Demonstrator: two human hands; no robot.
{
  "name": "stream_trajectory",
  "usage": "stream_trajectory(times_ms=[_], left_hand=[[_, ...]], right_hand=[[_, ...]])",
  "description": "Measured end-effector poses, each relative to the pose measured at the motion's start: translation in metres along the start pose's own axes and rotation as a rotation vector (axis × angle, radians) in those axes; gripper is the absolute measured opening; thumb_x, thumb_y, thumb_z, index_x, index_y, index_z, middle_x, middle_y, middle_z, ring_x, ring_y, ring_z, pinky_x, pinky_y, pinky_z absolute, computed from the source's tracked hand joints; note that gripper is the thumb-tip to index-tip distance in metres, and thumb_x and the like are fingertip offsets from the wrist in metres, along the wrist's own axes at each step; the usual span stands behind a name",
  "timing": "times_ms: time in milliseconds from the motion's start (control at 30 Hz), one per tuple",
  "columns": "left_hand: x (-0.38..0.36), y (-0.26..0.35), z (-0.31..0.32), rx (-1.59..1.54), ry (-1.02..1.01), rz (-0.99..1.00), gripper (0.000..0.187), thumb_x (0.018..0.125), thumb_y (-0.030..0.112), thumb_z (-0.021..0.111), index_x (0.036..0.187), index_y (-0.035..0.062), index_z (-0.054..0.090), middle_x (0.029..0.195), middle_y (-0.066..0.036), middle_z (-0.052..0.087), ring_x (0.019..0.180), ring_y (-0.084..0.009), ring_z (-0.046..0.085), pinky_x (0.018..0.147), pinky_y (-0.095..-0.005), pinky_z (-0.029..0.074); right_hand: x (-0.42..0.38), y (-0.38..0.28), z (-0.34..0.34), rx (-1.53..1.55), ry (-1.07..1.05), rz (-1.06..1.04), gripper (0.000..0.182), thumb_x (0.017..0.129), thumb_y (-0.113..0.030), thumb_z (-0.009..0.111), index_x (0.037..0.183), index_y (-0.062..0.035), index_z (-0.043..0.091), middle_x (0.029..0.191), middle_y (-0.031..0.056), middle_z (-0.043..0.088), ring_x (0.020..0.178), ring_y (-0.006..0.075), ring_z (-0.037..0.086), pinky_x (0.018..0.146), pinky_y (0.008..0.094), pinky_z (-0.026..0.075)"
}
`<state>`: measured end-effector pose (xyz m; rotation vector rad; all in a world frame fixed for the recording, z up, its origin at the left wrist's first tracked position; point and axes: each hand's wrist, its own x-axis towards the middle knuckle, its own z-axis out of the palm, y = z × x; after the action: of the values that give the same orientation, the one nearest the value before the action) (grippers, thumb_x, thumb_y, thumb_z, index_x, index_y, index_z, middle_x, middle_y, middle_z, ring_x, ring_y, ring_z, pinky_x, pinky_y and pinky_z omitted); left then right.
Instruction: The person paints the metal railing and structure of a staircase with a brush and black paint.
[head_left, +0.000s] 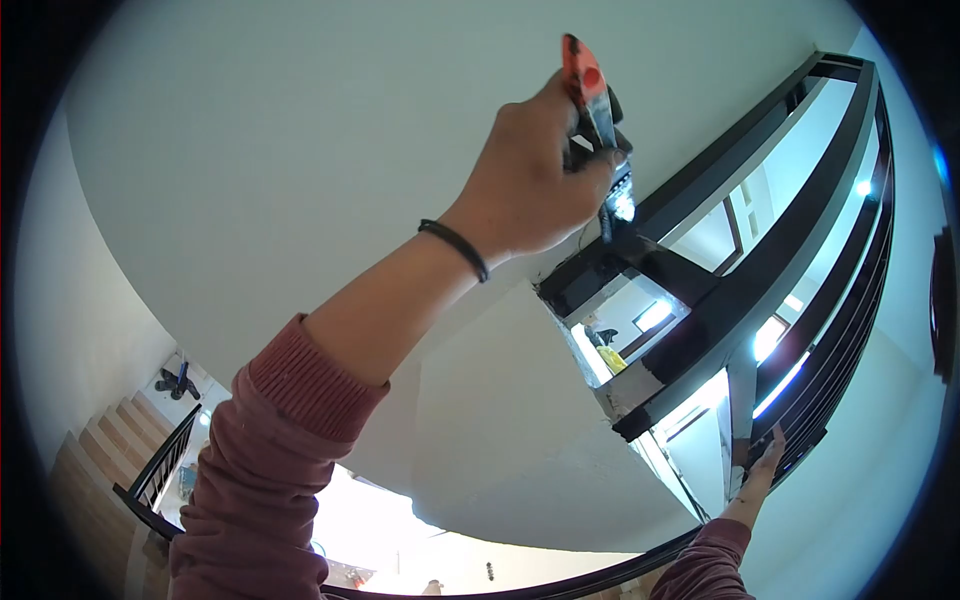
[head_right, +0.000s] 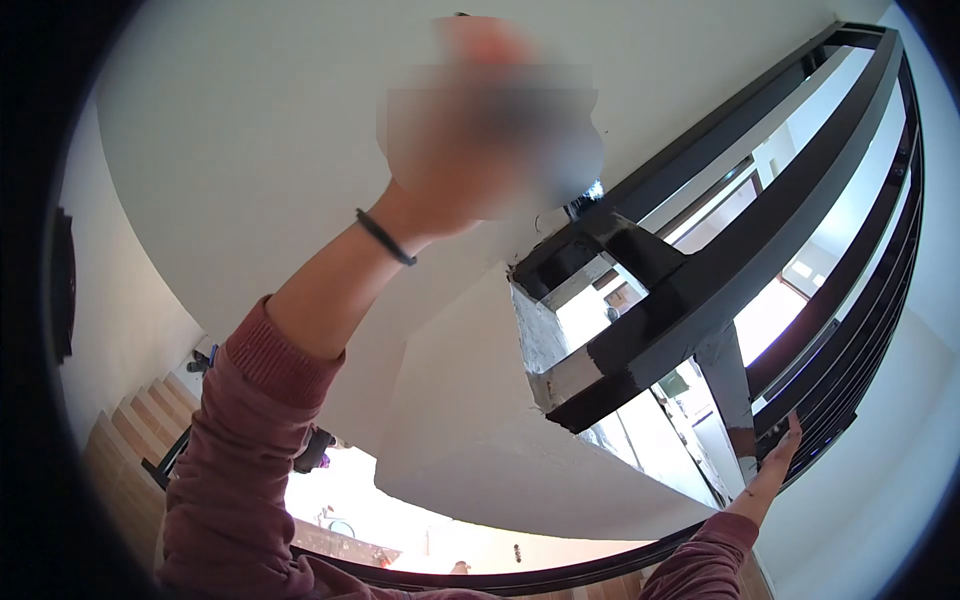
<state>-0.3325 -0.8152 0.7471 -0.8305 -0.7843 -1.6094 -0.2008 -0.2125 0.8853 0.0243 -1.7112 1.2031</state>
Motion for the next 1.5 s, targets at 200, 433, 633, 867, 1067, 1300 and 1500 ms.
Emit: stream_trajectory(times_ms=[200,433,633,867,1067,1300,1500], left_hand=[[-0.015,0.002,0.013,-0.136,-0.124,0.032,0.024,0.078,-0.002,0.054,0.100,0.0010,0.046,0.089,-0.011,0.062,0.081,-0.0166,0.062,0.074,-0.0277,0.050],[-0.010,-0.002,0.006,-0.012,-0.065,-0.048,0.023,0.078,-0.004,0.055,0.099,0.0004,0.046,0.091,-0.011,0.062,0.083,-0.0147,0.061,0.071,-0.0260,0.050],[-0.009,0.036,0.003,-0.423,0.007,-0.004,0.023,0.079,-0.004,0.055,0.101,-0.0015,0.047,0.091,-0.011,0.062,0.082,-0.0168,0.062,0.074,-0.0281,0.052],[0.001,0.005,0.004,-0.759,0.033,-0.408,0.022,0.079,-0.002,0.056,0.099,-0.0021,0.048,0.091,-0.013,0.061,0.082,-0.0232,0.063,0.073,-0.0359,0.055],[-0.003,-0.037,-0.007,-0.347,0.043,-0.248,0.024,0.077,0.001,0.057,0.097,-0.0031,0.045,0.087,-0.014,0.061,0.084,-0.0205,0.062,0.076,-0.0293,0.051],[-0.014,-0.002,0.010,-0.157,-0.034,-0.032,0.025,0.074,0.002,0.058,0.097,0.0002,0.048,0.087,-0.013,0.062,0.082,-0.0190,0.062,0.073,-0.0279,0.048],[-0.006,0.007,-0.001,-0.102,0.061,-0.051,0.022,0.074,0.004,0.058,0.093,-0.0008,0.049,0.082,-0.015,0.061,0.074,-0.0202,0.062,0.069,-0.0265,0.047]], right_hand=[[0.001,-0.003,0.003,0.016,-0.027,0.022,0.090,0.073,-0.044,0.055,0.137,0.0013,0.011,0.144,0.0151,0.009,0.133,0.0241,0.007,0.105,0.0340,0.009],[0.007,0.004,-0.006,-0.130,0.076,-0.106,0.085,0.075,-0.042,0.053,0.136,0.0013,0.014,0.144,0.0144,0.010,0.133,0.0244,0.008,0.105,0.0348,0.009],[-0.008,-0.007,0.011,-0.006,0.003,0.032,0.086,0.074,-0.043,0.054,0.137,-0.0005,0.014,0.144,0.0143,0.008,0.133,0.0230,0.009,0.105,0.0357,0.011],[0.032,0.017,-0.028,-0.056,0.019,-0.033,0.088,0.073,-0.043,0.054,0.138,-0.0013,0.012,0.145,0.0135,0.007,0.133,0.0229,0.005,0.105,0.0365,0.008],[-0.008,-0.002,0.011,-0.021,0.165,-0.100,0.055,0.077,-0.034,0.057,0.118,0.0014,0.046,0.122,0.0117,0.046,0.112,0.0227,0.043,0.096,0.0313,0.030],[0.012,0.006,-0.010,-0.106,0.033,-0.073,0.090,0.071,-0.046,0.056,0.137,-0.0005,0.015,0.144,0.0135,0.010,0.133,0.0234,0.008,0.105,0.0340,0.009],[0.002,0.008,-0.010,-0.128,0.099,-0.091,0.091,0.070,-0.046,0.057,0.137,-0.0018,0.015,0.144,0.0131,0.011,0.132,0.0231,0.010,0.105,0.0339,0.010]])
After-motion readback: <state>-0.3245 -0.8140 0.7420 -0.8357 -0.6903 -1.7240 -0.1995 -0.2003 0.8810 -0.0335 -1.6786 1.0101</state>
